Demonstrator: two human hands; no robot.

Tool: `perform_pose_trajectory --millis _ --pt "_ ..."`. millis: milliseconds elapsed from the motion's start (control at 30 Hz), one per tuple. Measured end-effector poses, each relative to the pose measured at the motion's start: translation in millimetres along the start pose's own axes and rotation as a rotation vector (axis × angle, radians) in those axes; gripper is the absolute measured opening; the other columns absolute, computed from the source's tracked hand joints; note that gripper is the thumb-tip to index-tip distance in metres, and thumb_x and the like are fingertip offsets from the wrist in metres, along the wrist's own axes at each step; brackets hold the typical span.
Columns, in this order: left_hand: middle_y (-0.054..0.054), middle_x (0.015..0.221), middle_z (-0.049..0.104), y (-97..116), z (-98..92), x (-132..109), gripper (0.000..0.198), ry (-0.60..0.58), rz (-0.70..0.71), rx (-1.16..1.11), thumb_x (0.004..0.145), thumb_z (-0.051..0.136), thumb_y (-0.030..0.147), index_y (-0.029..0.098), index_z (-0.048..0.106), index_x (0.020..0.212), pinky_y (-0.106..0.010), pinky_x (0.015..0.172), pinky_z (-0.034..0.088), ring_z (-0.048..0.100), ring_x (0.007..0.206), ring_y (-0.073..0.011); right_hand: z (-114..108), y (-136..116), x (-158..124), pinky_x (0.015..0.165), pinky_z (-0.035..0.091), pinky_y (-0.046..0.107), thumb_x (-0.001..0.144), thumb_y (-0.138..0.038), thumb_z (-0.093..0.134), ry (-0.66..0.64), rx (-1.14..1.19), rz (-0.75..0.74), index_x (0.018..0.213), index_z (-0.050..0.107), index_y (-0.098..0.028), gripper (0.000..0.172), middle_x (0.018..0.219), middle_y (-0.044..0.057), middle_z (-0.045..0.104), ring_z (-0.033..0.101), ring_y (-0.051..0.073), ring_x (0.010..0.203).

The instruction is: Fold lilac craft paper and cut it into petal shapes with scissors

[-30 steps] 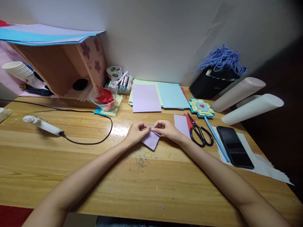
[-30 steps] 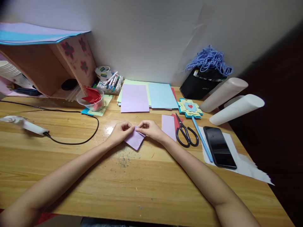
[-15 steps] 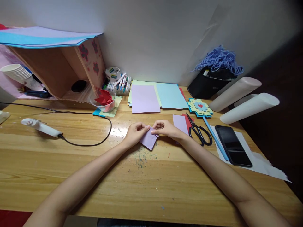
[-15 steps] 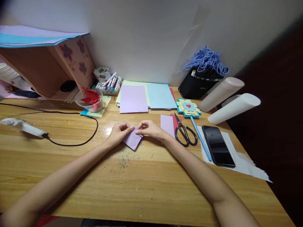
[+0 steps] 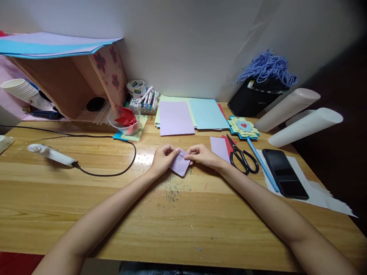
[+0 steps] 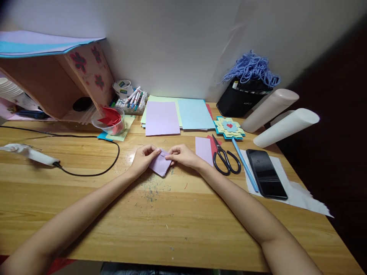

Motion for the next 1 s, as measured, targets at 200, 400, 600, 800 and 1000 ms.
perform_pose_trajectory --millis 200,400,600,800,1000 --pt "0.001 0.061 0.055 1 -2.9 0 0.027 0.05 0.042 0.018 0.074 0.059 0.037 0.013 0.056 0.063 -0.02 0.055 0.037 0.048 0.057 -0.0094 0 -1 -1 0.063 0.05 0.025 0.065 -0.03 0.071 -0.03 0.04 -0.022 0.08 0.067 -0.013 0.022 0.07 0.002 0.067 0.061 0.01 0.06" --pt "0.0 0.071 0.057 5 -4.5 -2 0.027 0.081 0.105 0.086 0.081 0.051 0.042 0.016 0.055 0.077 -0.021 0.06 0.04 0.052 0.066 -0.0113 2 5 2 0.06 0.053 0.028 0.065 -0.032 0.071 0.166 0.121 -0.119 0.084 0.064 -0.015 0.026 0.07 0.001 0.066 0.061 0.011 0.056" --pt "-0.009 0.105 0.056 6 -8.1 -7 0.031 0.258 0.178 0.171 0.085 0.044 0.043 0.018 0.05 0.101 -0.029 0.08 0.043 0.055 0.095 -0.0169 -3 -3 -10 0.073 0.054 0.034 0.074 -0.025 0.062 0.626 -0.12 -0.522 0.08 0.064 -0.019 0.008 0.084 0.004 0.068 0.065 0.018 0.079" --pt "-0.005 0.052 0.059 7 -4.7 -3 0.055 -0.048 -0.053 0.032 0.087 0.028 0.049 0.014 0.059 0.058 -0.025 0.055 0.041 0.055 0.049 -0.013 0 -8 -22 0.081 0.051 0.039 0.075 -0.009 0.058 0.66 -0.636 -0.922 0.087 0.065 -0.023 0.02 0.093 0.005 0.068 0.063 0.02 0.091" --pt "-0.005 0.055 0.064 14 -4.0 1 0.039 -0.118 -0.156 -0.144 0.077 0.05 0.047 0.012 0.061 0.06 -0.023 0.048 0.039 0.055 0.045 -0.012 3 -7 -21 0.08 0.052 0.039 0.079 -0.007 0.053 0.551 -0.806 -0.994 0.096 0.062 -0.024 0.025 0.098 0.006 0.066 0.061 0.019 0.093"
Point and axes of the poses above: each hand's wrist, its own x-axis towards the middle knuckle, its own z-axis out of the palm, y = z × x, the point moved 2 cm from there along x, towards the middle knuckle
